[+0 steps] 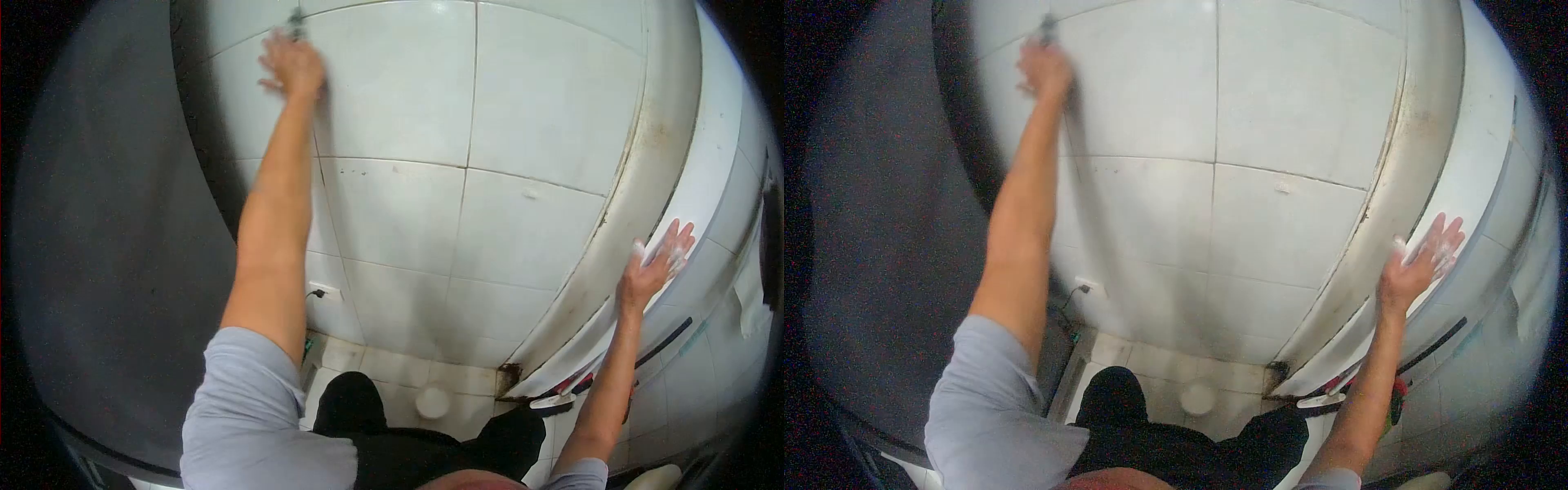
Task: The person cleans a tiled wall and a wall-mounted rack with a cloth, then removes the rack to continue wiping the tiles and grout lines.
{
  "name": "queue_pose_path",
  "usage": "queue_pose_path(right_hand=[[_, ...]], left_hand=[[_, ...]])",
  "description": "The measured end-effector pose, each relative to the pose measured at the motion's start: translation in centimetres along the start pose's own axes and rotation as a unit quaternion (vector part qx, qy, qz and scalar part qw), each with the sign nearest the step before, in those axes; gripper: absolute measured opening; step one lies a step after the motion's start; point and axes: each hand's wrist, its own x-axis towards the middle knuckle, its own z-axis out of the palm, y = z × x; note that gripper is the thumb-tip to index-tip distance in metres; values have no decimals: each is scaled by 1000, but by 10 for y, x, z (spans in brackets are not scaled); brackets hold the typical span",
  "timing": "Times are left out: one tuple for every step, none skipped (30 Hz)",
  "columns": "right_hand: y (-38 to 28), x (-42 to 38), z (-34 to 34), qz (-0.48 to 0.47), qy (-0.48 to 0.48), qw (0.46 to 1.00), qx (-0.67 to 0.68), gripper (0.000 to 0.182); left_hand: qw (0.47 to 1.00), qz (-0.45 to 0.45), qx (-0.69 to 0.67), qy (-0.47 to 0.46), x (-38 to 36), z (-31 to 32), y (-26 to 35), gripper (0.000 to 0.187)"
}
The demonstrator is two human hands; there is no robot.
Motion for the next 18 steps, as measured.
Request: queue_pose_path(right_hand=[[-1, 0, 0, -1, 2, 1000, -2, 84], [-3, -1, 0, -2, 2, 1000, -5, 84], [-3, -3, -1, 1, -2, 1000, -7, 84], [-3, -2, -1, 1, -4, 1000, -9, 84], [-3, -2, 0, 2, -5, 1000, -9, 85], [-3, -2, -1, 1, -8, 1000, -7, 85], [-1, -2, -2, -2, -11, 1000, -4, 85], [-1, -1, -3, -5, -15, 1000, -2, 85], [-4, -1, -3, -7, -17, 1000, 5, 85], [-4, 0, -3, -8, -18, 1000, 9, 85], [-3, 0, -3, -9, -18, 1000, 10, 84], [-1, 0, -1, -13, -17, 1000, 4, 84], [0, -1, 1, -15, -15, 1000, -2, 84], [1, -2, 2, -15, -11, 1000, -9, 83], [-2, 0, 2, -12, -9, 1000, -10, 83], [-9, 0, -2, -7, -13, 1000, -10, 83], [-14, 0, -2, -2, -14, 1000, -8, 83], [-14, -1, -1, 0, -13, 1000, -7, 83]], left_hand=[[999, -47, 17, -7, 9, -7, -9, 62], [1000, -14, 6, 5, 2, 0, -3, 62], [1000, 17, -3, 16, -18, 16, 10, 62], [998, 47, -11, 28, -42, 35, 24, 61], [988, 139, -41, 59, -87, 56, 41, 60], [970, 241, -21, 26, -142, 53, 61, 63], [952, 297, -42, -60, -192, 49, 76, 69], [957, 279, -42, -63, -206, 40, 60, 70], [962, 260, -42, -67, -219, 32, 41, 71], [967, 242, -45, -70, -228, 28, 22, 72], [970, 224, -51, -74, -235, 27, 4, 73], [974, 204, -57, -80, -240, 27, -16, 74], [989, 143, -35, -21, -219, 29, -54, 73], [999, 39, -34, 2, -195, 23, -84, 70], [997, -49, -66, 2, -176, 26, -118, 67], [985, -167, -22, -20, -159, -9, -97, 65], [992, -128, -17, -9, -169, -5, -96, 65], [996, -88, -15, 2, -184, 7, -89, 65]])
